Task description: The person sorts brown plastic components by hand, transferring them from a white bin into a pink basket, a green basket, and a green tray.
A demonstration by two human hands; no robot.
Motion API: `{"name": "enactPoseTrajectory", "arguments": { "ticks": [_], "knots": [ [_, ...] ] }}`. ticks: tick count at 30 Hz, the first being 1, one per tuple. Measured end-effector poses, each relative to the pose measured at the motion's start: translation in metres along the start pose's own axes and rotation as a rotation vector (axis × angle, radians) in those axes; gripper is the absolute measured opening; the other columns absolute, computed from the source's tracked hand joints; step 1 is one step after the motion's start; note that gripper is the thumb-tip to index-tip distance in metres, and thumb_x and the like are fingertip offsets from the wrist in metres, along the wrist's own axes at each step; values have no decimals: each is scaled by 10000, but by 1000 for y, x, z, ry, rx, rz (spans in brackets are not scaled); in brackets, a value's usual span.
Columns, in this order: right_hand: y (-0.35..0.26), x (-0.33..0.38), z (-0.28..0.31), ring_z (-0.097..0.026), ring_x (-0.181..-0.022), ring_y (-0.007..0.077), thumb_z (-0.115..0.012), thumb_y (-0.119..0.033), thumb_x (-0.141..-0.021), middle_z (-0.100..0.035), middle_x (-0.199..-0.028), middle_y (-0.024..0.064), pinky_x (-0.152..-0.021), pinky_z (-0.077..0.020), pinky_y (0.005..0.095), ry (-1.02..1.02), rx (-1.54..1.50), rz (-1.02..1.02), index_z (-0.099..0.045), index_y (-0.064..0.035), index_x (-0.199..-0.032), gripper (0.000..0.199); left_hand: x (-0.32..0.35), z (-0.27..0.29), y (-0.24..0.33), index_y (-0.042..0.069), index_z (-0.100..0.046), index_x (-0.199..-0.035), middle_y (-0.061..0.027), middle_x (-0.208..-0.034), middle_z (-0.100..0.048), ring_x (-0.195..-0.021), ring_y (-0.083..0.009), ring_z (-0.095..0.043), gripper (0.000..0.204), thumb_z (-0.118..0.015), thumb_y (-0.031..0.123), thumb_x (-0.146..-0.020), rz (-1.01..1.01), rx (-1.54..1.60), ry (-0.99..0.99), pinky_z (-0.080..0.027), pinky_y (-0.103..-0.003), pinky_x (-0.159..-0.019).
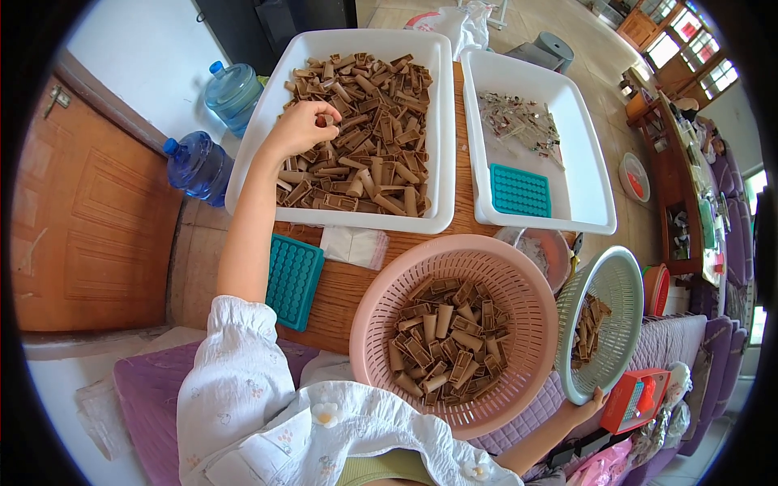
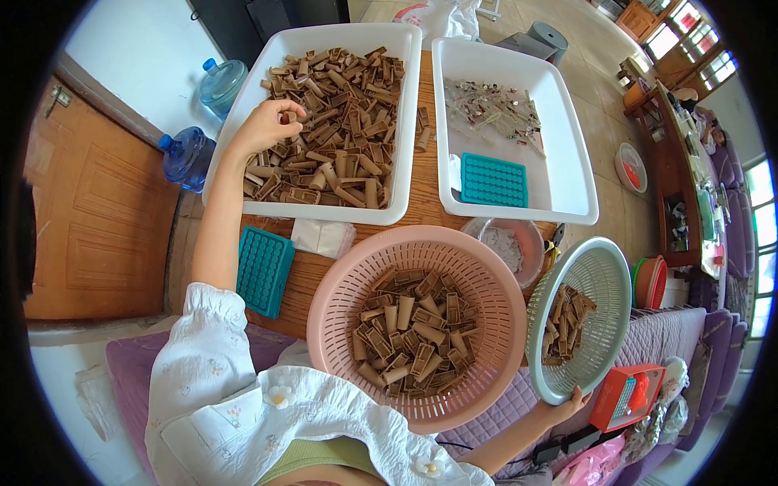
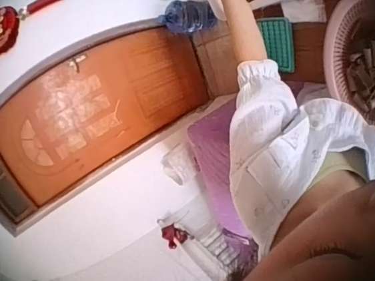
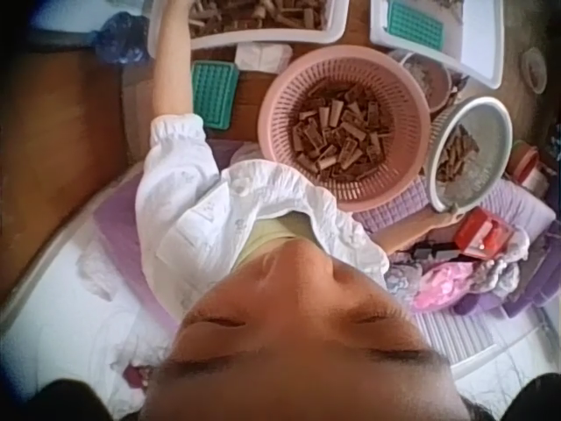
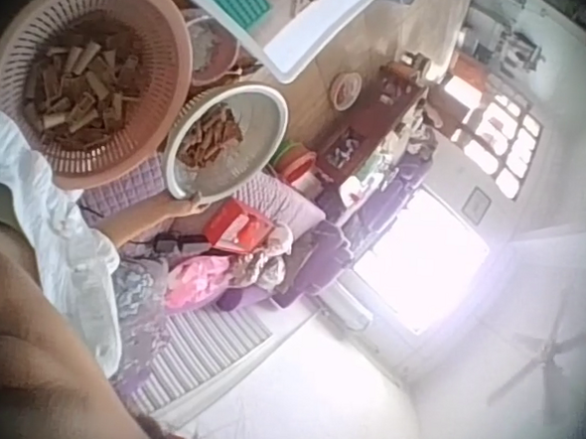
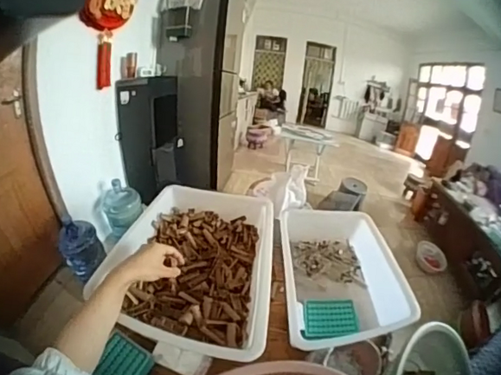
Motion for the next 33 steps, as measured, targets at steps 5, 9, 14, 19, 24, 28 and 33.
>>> {"name": "enactPoseTrajectory", "arguments": {
  "ticks": [5,9,14,19,24,28,33],
  "knots": [
    [2,0,1,-500,-888,235,-460,-48,-703,-483,-999,112,-748,-436,356,39,-5,-12,-385,-43,-1120,423,-8,-3,-16,37,-594,-785,-11,-559,-478,-526,-79,-421,146,-598,148,-689,31,-51,-10,-331,-241,-490],
    [-1,1,-3,-530,-807,210,-463,-36,-694,-522,-914,80,-690,-464,325,34,-28,9,-463,-29,-985,291,-8,3,-11,22,-588,-773,-45,-566,-514,-535,-123,-479,213,-582,234,-750,36,-54,71,-364,-271,-512],
    [-5,6,-7,-528,-820,214,-457,-34,-695,-522,-921,84,-704,-461,329,48,-19,2,-462,-27,-987,292,-7,35,-17,-14,-588,-833,-143,-654,-580,-674,-252,-575,403,-495,378,-816,77,-116,369,-419,-351,-620],
    [1,0,-3,-497,-883,235,-456,-44,-697,-473,-999,116,-743,-446,355,9,-12,6,-372,-40,-1130,441,-7,20,-53,17,-567,-839,-90,-725,-564,-655,-144,-565,254,-519,267,-830,249,642,302,-442,-218,-552],
    [-1,4,-7,-488,-916,247,-463,-40,-696,-461,-1040,124,-766,-439,360,-11,-21,4,-353,-34,-1156,473,-5,16,-38,42,-543,-805,-30,-716,-533,-621,-71,-504,114,-594,139,-772,163,630,31,-435,-198,-514],
    [-2,6,-8,-485,-934,255,-468,-39,-695,-454,-1065,128,-775,-437,357,24,-33,0,-337,-30,-1173,495,-1,9,-38,76,-599,-804,-60,-746,-557,-716,-171,-557,193,-678,115,-632,95,-186,-25,-459,-288,-645],
    [-4,5,-6,-481,-949,259,-475,-34,-688,-449,-1082,131,-794,-428,362,30,-21,4,-330,-32,-1184,516,12,-11,-35,90,-618,-838,-121,-1078,-465,-916,-264,-536,271,-667,32,-578,211,-716,-181,-464,-339,-737]
  ]
}}
Point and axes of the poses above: each hand's wrist, its own x-axis away from the middle knuckle, its own z-axis out of the back of the hand, y = z × x, the point moved 10 cm from there along -x, towards the middle knuckle
